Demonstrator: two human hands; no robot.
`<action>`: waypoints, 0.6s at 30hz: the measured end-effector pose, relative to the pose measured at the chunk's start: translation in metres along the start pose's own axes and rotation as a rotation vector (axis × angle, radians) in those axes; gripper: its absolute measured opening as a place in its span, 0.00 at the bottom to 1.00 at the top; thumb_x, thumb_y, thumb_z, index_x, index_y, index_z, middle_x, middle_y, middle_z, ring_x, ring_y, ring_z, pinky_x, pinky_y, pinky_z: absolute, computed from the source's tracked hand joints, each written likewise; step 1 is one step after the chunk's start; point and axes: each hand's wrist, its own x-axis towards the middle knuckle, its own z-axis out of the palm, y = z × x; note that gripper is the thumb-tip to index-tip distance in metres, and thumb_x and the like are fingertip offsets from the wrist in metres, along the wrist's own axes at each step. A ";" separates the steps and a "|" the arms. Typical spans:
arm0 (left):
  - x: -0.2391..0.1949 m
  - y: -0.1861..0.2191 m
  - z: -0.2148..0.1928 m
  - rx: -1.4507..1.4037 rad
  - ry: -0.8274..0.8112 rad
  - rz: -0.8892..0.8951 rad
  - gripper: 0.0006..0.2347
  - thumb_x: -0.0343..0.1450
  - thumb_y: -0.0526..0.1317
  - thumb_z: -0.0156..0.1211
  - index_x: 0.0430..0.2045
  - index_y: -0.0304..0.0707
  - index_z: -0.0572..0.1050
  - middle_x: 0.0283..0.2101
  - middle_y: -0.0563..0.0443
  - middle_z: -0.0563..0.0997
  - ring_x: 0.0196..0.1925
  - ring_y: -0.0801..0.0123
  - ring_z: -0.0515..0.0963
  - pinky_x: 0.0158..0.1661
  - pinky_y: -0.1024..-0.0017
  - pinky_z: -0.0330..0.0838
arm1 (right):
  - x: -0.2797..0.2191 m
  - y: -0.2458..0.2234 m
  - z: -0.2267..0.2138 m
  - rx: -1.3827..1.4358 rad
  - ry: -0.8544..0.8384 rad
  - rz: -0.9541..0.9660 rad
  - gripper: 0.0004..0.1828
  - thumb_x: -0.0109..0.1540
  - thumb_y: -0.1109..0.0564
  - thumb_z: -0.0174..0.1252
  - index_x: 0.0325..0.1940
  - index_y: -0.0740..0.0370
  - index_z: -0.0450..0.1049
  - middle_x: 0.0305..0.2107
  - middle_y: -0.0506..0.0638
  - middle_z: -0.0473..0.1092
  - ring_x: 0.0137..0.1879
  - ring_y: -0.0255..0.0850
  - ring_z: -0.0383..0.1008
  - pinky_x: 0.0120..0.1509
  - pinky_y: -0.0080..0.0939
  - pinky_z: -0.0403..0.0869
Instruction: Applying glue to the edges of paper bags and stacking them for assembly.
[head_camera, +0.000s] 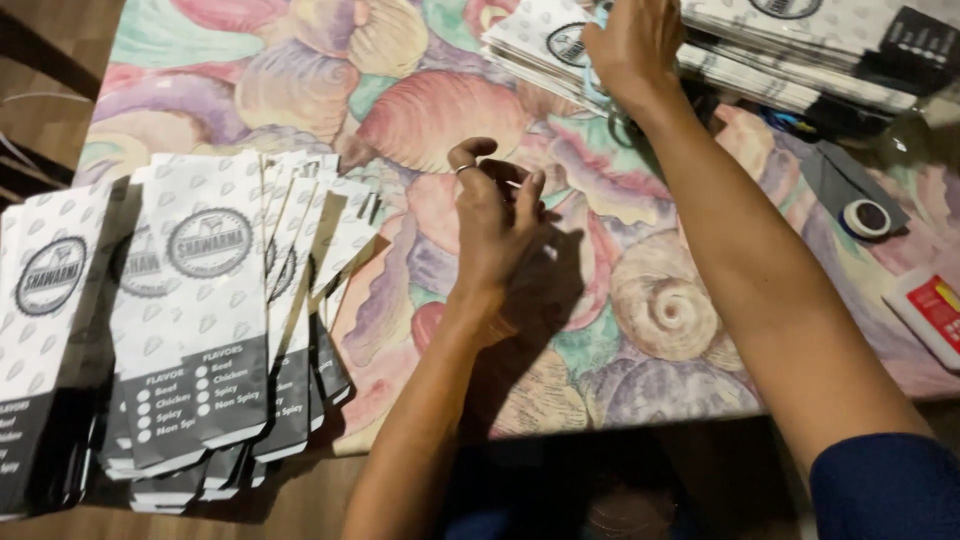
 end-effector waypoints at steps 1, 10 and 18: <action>0.000 -0.002 0.000 0.002 0.008 -0.002 0.17 0.73 0.33 0.58 0.47 0.38 0.54 0.32 0.47 0.77 0.21 0.67 0.82 0.24 0.73 0.83 | -0.002 0.001 0.004 0.005 -0.004 -0.006 0.21 0.56 0.66 0.71 0.50 0.61 0.70 0.41 0.64 0.70 0.46 0.71 0.71 0.36 0.70 0.69; 0.002 -0.020 0.000 0.166 0.007 0.021 0.18 0.73 0.35 0.55 0.53 0.35 0.55 0.33 0.45 0.81 0.22 0.59 0.86 0.32 0.62 0.77 | -0.009 -0.011 0.006 -0.192 -0.308 0.212 0.22 0.60 0.65 0.47 0.57 0.62 0.76 0.56 0.71 0.65 0.63 0.72 0.55 0.56 0.84 0.61; 0.007 -0.010 -0.028 0.473 0.095 0.296 0.15 0.74 0.28 0.60 0.52 0.31 0.64 0.42 0.35 0.82 0.35 0.58 0.88 0.34 0.73 0.90 | -0.068 -0.008 -0.079 0.008 -0.365 -0.149 0.25 0.73 0.51 0.53 0.61 0.78 0.78 0.47 0.77 0.65 0.56 0.73 0.64 0.53 0.69 0.65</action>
